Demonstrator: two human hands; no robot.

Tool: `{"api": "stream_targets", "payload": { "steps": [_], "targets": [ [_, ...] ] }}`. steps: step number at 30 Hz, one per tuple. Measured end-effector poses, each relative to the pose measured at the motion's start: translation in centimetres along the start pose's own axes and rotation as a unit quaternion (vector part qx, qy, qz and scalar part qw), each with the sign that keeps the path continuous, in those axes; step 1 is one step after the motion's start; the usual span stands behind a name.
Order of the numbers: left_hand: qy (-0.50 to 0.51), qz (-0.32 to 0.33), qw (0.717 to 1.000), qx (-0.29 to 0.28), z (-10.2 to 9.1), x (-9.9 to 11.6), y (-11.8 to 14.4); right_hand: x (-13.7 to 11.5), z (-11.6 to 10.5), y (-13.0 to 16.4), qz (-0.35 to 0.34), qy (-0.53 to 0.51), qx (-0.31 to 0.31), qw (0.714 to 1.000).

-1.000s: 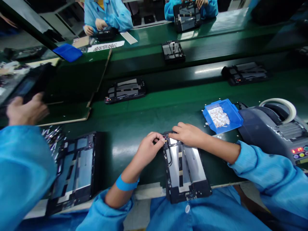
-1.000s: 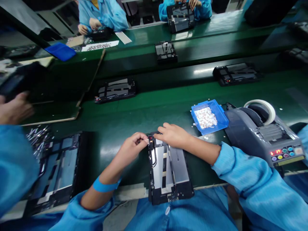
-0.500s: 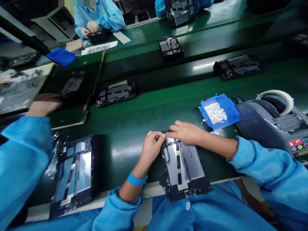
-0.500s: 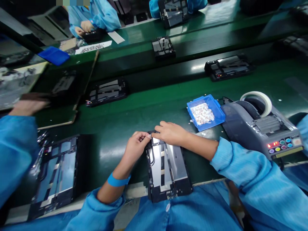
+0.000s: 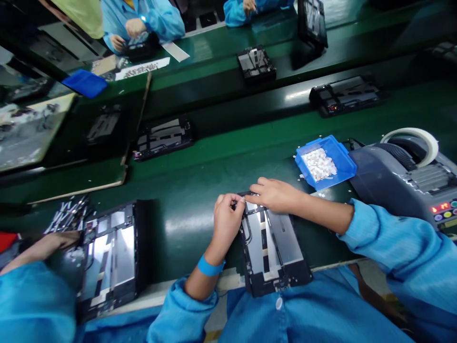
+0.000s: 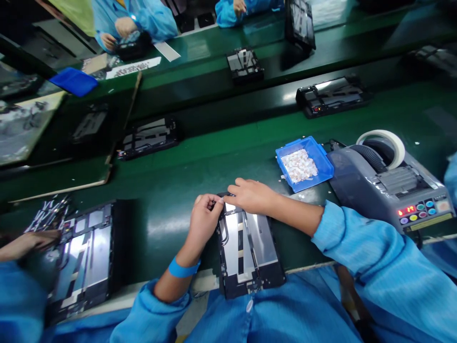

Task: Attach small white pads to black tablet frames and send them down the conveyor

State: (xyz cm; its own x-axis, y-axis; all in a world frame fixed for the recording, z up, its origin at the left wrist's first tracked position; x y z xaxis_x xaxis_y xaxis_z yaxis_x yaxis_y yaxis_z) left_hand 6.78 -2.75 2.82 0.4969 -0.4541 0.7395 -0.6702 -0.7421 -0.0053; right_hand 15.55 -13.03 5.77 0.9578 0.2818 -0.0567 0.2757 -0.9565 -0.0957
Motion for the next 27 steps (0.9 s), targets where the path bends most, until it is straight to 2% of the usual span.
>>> {"api": "stream_targets", "payload": {
  "steps": [5, 9, 12, 17, 25, 27],
  "targets": [
    [0.011, -0.067, 0.998, 0.016, -0.2, -1.3, -0.7, 0.0, 0.0, 0.1, 0.004, 0.004, 0.000, 1.000],
    [-0.021, -0.073, 0.996, -0.045, 0.4, -1.0, -1.9, 0.0, 0.1, 0.1, -0.002, 0.008, 0.003, 1.000],
    [-0.036, -0.077, 0.994, -0.065, 0.5, -0.8, -2.7, -0.1, 0.2, 0.2, -0.012, 0.013, 0.012, 1.000],
    [0.024, -0.090, 0.990, -0.106, 0.9, -1.0, -3.0, -0.1, 0.4, 0.4, -0.018, 0.019, 0.016, 1.000],
    [0.016, -0.063, 0.994, -0.092, 1.1, -0.9, -3.4, -0.1, 0.4, 0.4, -0.019, 0.030, 0.044, 0.998],
    [0.005, -0.044, 0.997, -0.061, 0.3, -0.4, -3.0, -0.1, 0.1, 0.7, -0.020, 0.038, 0.062, 0.997]
  ]
}}
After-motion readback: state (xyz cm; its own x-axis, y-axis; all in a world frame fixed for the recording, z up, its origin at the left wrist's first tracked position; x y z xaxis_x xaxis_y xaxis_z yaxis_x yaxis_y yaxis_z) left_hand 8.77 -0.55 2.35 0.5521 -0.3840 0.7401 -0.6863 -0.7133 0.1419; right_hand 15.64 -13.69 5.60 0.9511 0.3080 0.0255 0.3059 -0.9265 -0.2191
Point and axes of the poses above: each hand's wrist, its own y-axis away from the middle knuckle, its own z-axis out of the palm, x = y × z, the point moved 9 cm from there along -y, towards the middle knuckle, and after that the axes turned 9 degrees about -z, right-handed, at the moved point
